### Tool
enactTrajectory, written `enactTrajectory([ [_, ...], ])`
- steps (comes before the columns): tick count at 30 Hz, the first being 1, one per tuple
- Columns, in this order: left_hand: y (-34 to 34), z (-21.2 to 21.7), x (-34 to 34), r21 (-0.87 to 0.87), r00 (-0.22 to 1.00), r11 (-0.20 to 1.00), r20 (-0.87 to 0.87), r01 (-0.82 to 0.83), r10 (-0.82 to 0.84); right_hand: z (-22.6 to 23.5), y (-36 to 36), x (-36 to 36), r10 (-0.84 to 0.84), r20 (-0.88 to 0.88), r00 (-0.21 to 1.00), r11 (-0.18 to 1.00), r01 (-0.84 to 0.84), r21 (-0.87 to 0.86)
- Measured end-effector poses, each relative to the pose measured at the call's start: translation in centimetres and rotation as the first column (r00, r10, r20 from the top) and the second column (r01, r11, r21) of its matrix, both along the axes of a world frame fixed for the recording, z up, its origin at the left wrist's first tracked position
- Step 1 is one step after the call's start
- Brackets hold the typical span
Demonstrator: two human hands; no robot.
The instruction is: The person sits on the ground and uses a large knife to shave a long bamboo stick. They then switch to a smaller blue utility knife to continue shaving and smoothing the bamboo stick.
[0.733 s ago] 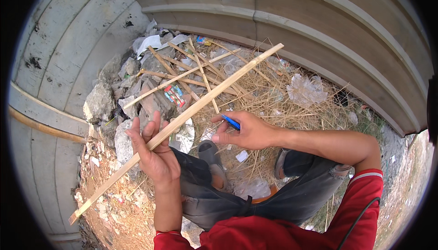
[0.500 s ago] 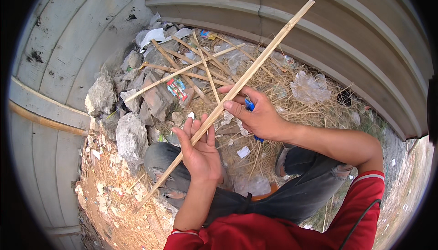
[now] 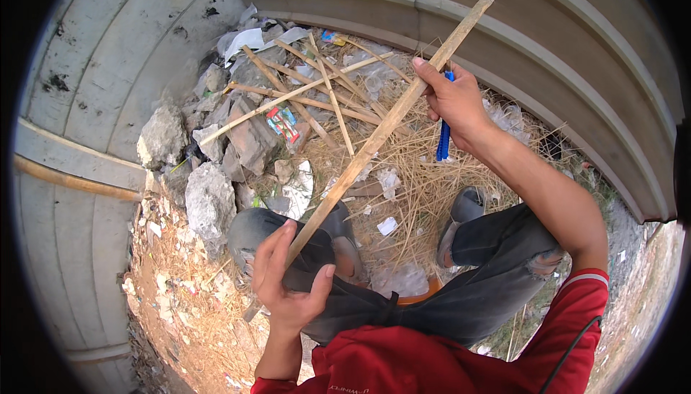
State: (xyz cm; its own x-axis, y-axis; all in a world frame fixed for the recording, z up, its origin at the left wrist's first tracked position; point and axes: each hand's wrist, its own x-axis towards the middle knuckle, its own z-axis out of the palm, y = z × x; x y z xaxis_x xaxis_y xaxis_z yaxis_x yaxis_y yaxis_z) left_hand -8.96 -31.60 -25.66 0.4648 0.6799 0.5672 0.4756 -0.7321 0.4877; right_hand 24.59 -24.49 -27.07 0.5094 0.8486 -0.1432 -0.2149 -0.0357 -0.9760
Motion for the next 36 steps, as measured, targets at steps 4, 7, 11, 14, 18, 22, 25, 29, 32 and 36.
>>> enactTrajectory([
  [4, 1.2, -1.8, -3.5, -0.262, 0.953, 0.958, -0.302, -0.118, 0.035, -0.4, 0.6, 1.7, -0.046, -0.004, 0.999, 0.999, 0.046, 0.023],
  [7, 0.5, -2.5, -4.4, -0.406, 0.958, 0.904, -0.285, -0.132, 0.012, -0.5, 0.7, 2.1, -0.058, 0.016, 0.998, 0.998, 0.057, 0.038],
  [11, -0.8, -3.4, -2.8, -0.784, 0.996, 0.617, 0.085, 0.066, 0.001, 0.7, -0.5, -0.2, 0.101, 0.135, 0.986, 0.991, -0.111, 0.071],
  [14, -1.6, -3.9, -1.2, -0.898, 0.960, 0.354, 0.279, 0.262, -0.005, 0.7, -1.7, -2.2, 0.303, 0.276, 0.912, 0.949, -0.315, 0.000],
  [18, -1.4, -4.2, 0.5, -0.890, 0.912, 0.197, 0.402, 0.411, -0.083, 0.3, -2.2, -3.4, 0.432, 0.287, 0.855, 0.900, -0.431, -0.069],
  [22, 0.5, -5.0, 1.9, -0.872, 0.888, 0.184, 0.460, 0.453, -0.008, 0.7, -2.4, -3.8, 0.503, 0.280, 0.818, 0.862, -0.450, -0.235],
  [25, 2.9, -6.3, 2.6, -0.866, 0.874, 0.173, 0.483, 0.470, 0.044, -1.3, -2.4, -2.8, 0.576, 0.175, 0.798, 0.804, -0.514, -0.300],
  [29, 4.6, -6.3, 3.7, -0.870, 0.860, 0.085, 0.492, 0.485, 0.134, -1.1, -3.2, -2.3, 0.716, 0.325, 0.618, 0.698, -0.619, -0.360],
  [32, 4.5, -6.8, 4.0, -0.866, 0.848, 0.033, 0.495, 0.499, 0.187, 0.3, -4.0, -3.2, 0.737, 0.426, 0.525, 0.661, -0.691, -0.292],
  [36, 3.9, -6.8, 4.6, -0.861, 0.837, 0.006, 0.497, 0.509, 0.227, -0.4, -4.9, -4.7, 0.711, 0.641, 0.289, 0.609, -0.709, -0.355],
])
